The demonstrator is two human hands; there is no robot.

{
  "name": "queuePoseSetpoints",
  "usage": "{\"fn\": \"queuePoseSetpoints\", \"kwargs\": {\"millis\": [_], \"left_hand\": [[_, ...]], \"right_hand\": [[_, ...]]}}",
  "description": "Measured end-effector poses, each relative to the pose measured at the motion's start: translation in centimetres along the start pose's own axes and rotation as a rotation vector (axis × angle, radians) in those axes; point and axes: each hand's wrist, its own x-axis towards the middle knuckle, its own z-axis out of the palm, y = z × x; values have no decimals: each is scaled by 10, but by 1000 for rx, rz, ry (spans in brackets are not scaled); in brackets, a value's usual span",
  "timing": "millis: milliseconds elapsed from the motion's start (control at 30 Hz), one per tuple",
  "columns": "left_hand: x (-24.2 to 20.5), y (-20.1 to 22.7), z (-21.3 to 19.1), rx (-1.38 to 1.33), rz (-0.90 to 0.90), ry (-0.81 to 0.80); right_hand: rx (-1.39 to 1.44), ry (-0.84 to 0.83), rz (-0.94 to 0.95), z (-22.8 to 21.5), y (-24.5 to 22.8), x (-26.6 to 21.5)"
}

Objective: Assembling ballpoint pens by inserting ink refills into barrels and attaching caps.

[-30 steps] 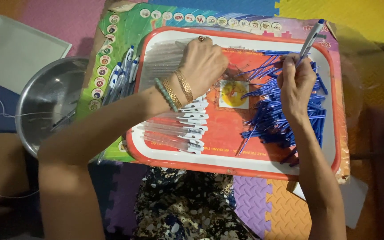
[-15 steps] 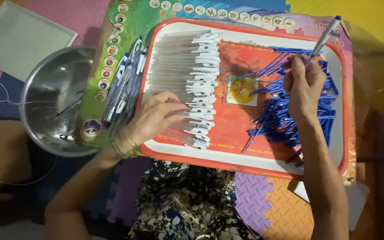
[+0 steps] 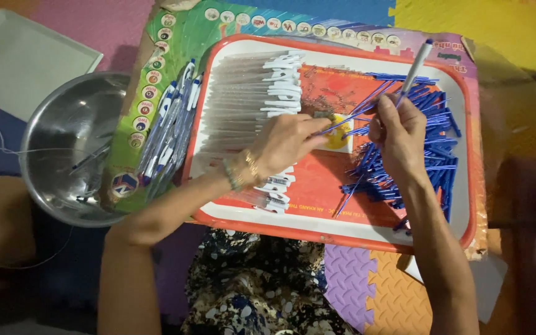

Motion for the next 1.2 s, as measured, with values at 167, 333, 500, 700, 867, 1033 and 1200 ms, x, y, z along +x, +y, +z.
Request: {"fn": "queuePoseSetpoints", "kwargs": {"millis": [167,333,500,700,867,1033,1200], "left_hand": [[8,-14,-25,44,75,108],[-51,-57,-126,417,41,293],[-116,-115,-168,590,-215,271],[-112,-149,-153,548,-714,-23],[-83,-76,-178,446,-927,-186],[-140,-102,-170,562,-267,31],[-153,-105,-165,751,-353,-28]], "right_hand": [[-9,90,31,-37,-17,31],[-347,200,85,-66,-20,58],[-398,273,191,-86,-8,74],[-360,328,153,-107,-1,72],[-768,296,-118,-135,16,77],[-982,316,-312,-160,23,83],[-676,362,-106,-117,-9,63]]}}
